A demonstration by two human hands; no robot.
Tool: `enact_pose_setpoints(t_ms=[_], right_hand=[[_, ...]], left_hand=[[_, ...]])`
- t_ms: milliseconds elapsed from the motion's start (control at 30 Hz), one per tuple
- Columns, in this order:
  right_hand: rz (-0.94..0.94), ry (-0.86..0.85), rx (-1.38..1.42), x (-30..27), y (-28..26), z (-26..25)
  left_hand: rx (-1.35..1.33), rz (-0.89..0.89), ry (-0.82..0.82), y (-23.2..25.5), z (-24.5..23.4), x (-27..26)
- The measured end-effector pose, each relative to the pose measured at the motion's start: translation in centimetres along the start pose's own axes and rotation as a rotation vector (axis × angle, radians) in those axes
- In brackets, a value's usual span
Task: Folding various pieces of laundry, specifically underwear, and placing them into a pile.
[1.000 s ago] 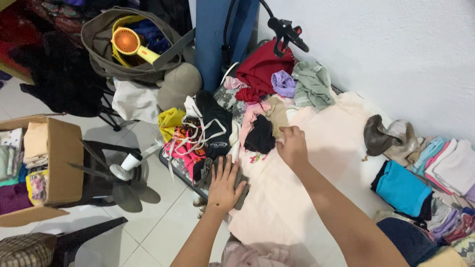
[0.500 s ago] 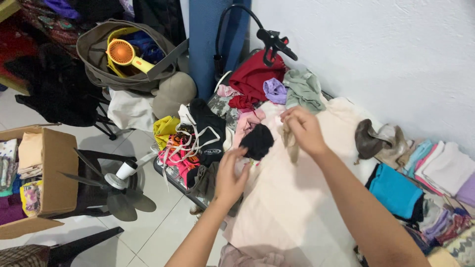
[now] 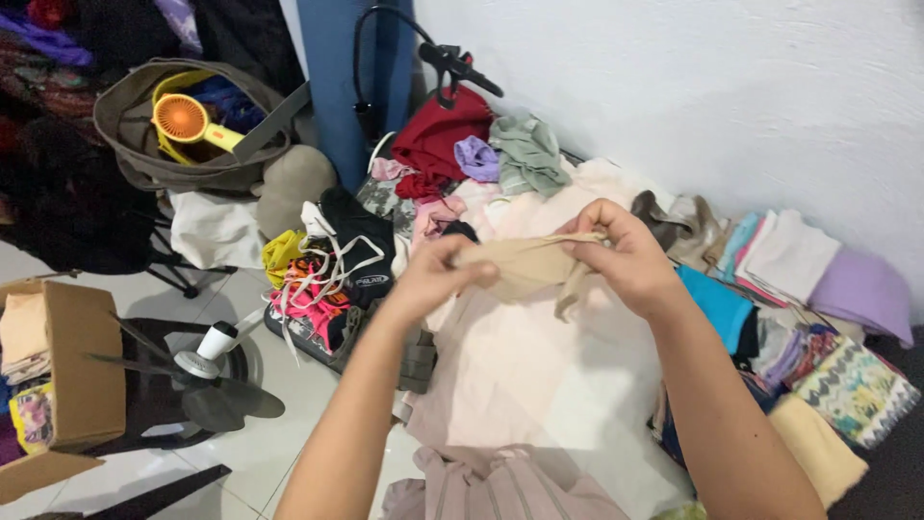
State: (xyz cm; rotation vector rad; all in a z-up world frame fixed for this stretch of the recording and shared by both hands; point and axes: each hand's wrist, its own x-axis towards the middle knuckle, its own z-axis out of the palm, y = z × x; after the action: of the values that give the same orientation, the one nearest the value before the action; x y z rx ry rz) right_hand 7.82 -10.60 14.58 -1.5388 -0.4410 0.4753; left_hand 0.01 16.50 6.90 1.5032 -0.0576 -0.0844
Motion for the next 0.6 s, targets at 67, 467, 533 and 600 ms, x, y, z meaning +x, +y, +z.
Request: enact_pose_setpoints(t_ms=[67, 467, 533, 600], right_hand=[[0.065, 0.041, 0.094, -1.2, 0.5, -0.6], [0.092, 0.249, 0.164, -4.4, 2.9, -1.4], [0.036, 0.256, 0.177, -4.5, 4.1, -1.6], [0.042, 0.312, 0.303, -4.5, 4.1, -0.8]], left_hand=[[-0.09, -0.035, 0.004, 1.3, -0.2, -0.5], [-0.178, 0.242, 0.367, 2.0, 3.5, -0.2], [-0.15, 0.238, 0.449, 2.7, 4.8, -0.6], [0.236, 0.353, 0.605, 3.4, 6.0, -1.1]])
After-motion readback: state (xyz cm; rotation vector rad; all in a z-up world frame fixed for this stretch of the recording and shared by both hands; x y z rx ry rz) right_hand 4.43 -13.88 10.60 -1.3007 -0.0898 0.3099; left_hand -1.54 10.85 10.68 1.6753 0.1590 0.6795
